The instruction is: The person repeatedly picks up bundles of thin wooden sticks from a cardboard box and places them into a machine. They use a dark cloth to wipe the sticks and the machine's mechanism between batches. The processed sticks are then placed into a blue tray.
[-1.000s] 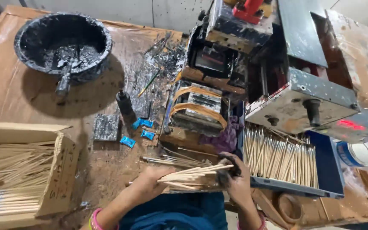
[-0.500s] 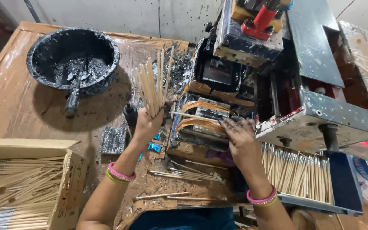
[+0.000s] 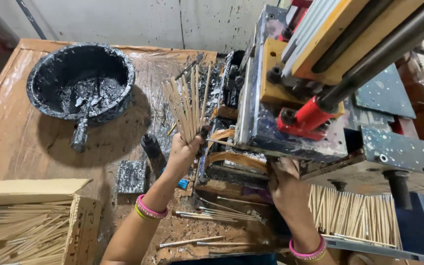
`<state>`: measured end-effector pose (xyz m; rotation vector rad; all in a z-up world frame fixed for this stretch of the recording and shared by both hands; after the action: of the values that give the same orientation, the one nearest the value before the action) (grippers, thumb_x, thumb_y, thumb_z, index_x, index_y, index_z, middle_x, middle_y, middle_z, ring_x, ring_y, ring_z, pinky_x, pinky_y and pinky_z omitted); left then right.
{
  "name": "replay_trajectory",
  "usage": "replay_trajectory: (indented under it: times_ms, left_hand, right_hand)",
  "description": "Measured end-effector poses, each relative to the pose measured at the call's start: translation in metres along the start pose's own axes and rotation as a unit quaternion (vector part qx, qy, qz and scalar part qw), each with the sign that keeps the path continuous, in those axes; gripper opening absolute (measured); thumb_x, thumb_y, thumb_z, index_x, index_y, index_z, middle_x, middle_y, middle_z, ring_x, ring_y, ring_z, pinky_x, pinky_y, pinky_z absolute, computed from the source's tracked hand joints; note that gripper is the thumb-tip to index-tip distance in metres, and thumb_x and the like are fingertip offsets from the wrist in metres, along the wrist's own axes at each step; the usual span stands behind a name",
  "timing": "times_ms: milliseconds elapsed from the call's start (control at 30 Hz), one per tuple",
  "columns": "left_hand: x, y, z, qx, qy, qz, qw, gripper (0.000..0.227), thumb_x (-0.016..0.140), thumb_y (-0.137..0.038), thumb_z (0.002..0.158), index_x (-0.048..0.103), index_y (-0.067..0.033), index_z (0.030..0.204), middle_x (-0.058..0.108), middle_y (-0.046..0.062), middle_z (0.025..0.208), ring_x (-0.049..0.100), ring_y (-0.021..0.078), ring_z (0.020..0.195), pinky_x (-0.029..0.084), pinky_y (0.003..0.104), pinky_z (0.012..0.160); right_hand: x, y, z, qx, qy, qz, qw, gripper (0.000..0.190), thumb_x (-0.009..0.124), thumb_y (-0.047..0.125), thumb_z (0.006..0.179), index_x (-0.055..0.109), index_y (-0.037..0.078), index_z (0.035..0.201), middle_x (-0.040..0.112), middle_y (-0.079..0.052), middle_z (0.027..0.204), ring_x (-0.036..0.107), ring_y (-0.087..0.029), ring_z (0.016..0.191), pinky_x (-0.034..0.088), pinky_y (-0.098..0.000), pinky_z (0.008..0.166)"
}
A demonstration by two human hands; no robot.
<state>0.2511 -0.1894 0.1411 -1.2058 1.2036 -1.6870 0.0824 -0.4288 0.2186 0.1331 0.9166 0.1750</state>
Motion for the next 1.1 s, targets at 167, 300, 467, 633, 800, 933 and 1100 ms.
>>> replay_trajectory:
  times_ms: [167,300,467,633,800,933,1100]
  left_hand:
    - [-0.001,0.0,0.004,-0.033,-0.003,-0.031,0.999,0.025,0.06,-0.008,0.096,0.072,-0.002,0.116,0.054,-0.006,0.07,0.045,0.0042,0.056,0.038,0.024,0.05]
    - [-0.013,0.024,0.01,-0.017,0.001,-0.013,1.0,0.019,0.059,-0.008,0.099,0.071,-0.0014,0.112,0.053,-0.005,0.072,0.046,0.0044,0.06,0.039,0.025,0.051]
    - [-0.009,-0.003,-0.003,0.025,-0.011,0.043,0.999,0.016,0.055,-0.008,0.102,0.07,-0.0013,0.105,0.054,-0.005,0.075,0.044,0.0027,0.064,0.035,0.024,0.053]
    - [-0.017,-0.027,-0.034,0.065,-0.025,0.029,0.997,0.022,0.051,-0.011,0.105,0.068,-0.0023,0.094,0.052,-0.006,0.066,0.044,0.0042,0.053,0.03,0.025,0.045]
    - [-0.087,0.042,-0.116,0.046,-0.095,0.197,0.975,0.019,0.056,-0.008,0.102,0.069,0.0013,0.111,0.06,0.003,0.072,0.054,0.0118,0.06,0.04,0.031,0.052]
    - [-0.151,0.112,-0.211,0.079,-0.121,0.382,0.913,0.035,0.057,-0.01,0.098,0.065,0.0023,0.129,0.071,0.017,0.1,0.07,0.0286,0.09,0.053,0.038,0.079]
    - [-0.156,0.126,-0.219,0.054,-0.063,0.565,0.821,0.024,0.067,-0.013,0.092,0.071,-0.0007,0.112,0.074,0.021,0.103,0.071,0.0289,0.085,0.055,0.038,0.075]
  right_hand:
    - [-0.001,-0.005,0.008,0.091,0.091,-0.046,0.991,0.033,0.07,0.017,0.087,0.076,0.019,0.119,0.07,-0.015,0.109,0.068,-0.038,0.089,0.055,-0.0465,0.071]
    - [-0.007,-0.001,0.016,0.049,0.056,-0.009,0.997,0.026,0.069,0.019,0.091,0.075,0.016,0.116,0.071,-0.011,0.106,0.069,-0.037,0.084,0.055,-0.0455,0.066]
    - [-0.012,0.008,0.023,-0.084,-0.02,0.005,0.996,0.029,0.065,0.014,0.091,0.073,0.015,0.119,0.07,-0.009,0.112,0.071,-0.034,0.092,0.057,-0.0412,0.074]
    - [-0.02,0.013,0.013,0.092,0.186,-0.021,0.978,0.041,0.064,0.01,0.093,0.07,0.019,0.133,0.075,-0.012,0.109,0.071,-0.029,0.076,0.057,-0.0401,0.071]
    - [-0.075,-0.014,-0.06,0.018,-0.084,0.064,0.994,0.035,0.068,0.0,0.087,0.068,0.01,0.12,0.072,-0.013,0.117,0.07,-0.034,0.092,0.057,-0.0418,0.083]
    - [-0.086,-0.09,-0.167,0.195,-0.09,0.025,0.976,0.032,0.072,0.002,0.09,0.066,0.007,0.121,0.07,-0.017,0.111,0.07,-0.037,0.093,0.057,-0.0409,0.084]
    - [-0.068,-0.054,-0.16,0.248,0.006,0.057,0.967,0.038,0.077,0.004,0.078,0.069,0.006,0.115,0.074,-0.016,0.098,0.072,-0.034,0.085,0.056,-0.0373,0.076]
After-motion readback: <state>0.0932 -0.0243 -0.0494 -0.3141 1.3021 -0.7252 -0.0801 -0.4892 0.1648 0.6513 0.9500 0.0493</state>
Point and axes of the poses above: each hand's wrist, its own z-axis towards the middle knuckle, its own x-axis out of the palm, y = z × x, the point moved 4 cm from there along z, towards the middle knuckle
